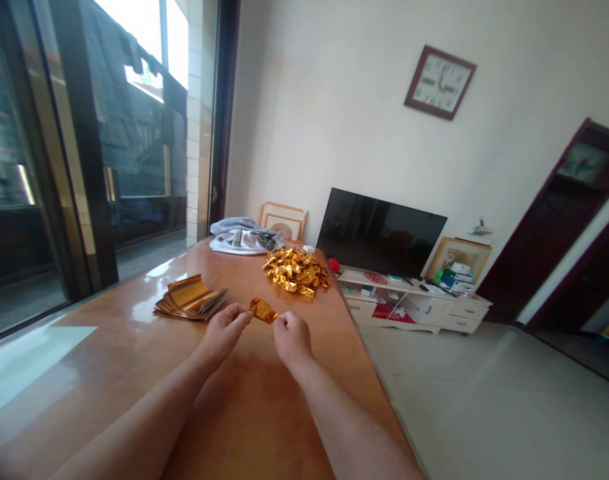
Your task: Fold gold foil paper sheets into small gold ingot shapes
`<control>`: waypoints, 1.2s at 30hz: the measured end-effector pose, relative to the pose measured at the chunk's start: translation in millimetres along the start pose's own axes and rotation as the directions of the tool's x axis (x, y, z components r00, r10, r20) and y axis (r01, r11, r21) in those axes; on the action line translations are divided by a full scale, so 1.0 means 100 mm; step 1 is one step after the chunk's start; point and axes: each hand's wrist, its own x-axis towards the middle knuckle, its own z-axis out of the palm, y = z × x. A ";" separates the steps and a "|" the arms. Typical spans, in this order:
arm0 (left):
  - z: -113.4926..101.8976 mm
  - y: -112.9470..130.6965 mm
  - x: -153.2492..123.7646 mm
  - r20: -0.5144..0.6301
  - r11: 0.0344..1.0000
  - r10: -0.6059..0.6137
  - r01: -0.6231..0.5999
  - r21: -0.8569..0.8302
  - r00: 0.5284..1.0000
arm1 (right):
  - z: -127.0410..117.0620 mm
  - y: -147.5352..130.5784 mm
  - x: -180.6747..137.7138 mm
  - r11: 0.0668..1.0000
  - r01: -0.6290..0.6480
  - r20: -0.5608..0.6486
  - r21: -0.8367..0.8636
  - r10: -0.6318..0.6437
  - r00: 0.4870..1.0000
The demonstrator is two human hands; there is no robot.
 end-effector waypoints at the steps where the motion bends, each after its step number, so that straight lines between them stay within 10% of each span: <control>1: 0.00 -0.02 0.01 -0.017 1.000 0.000 0.000 0.016 1.000 | 0.00 0.01 0.00 0.999 0.031 -0.014 -0.034 -0.032 0.999; 18: 0.06 -0.08 0.02 0.021 0.950 -0.113 0.114 -0.291 0.993 | -0.11 -0.02 -0.14 0.786 0.270 0.009 -0.556 -0.319 0.948; 36: 0.08 -0.18 0.02 -0.042 0.990 0.066 -0.071 -0.124 0.997 | -0.11 0.06 -0.14 0.814 0.345 -0.037 -0.467 -0.408 0.912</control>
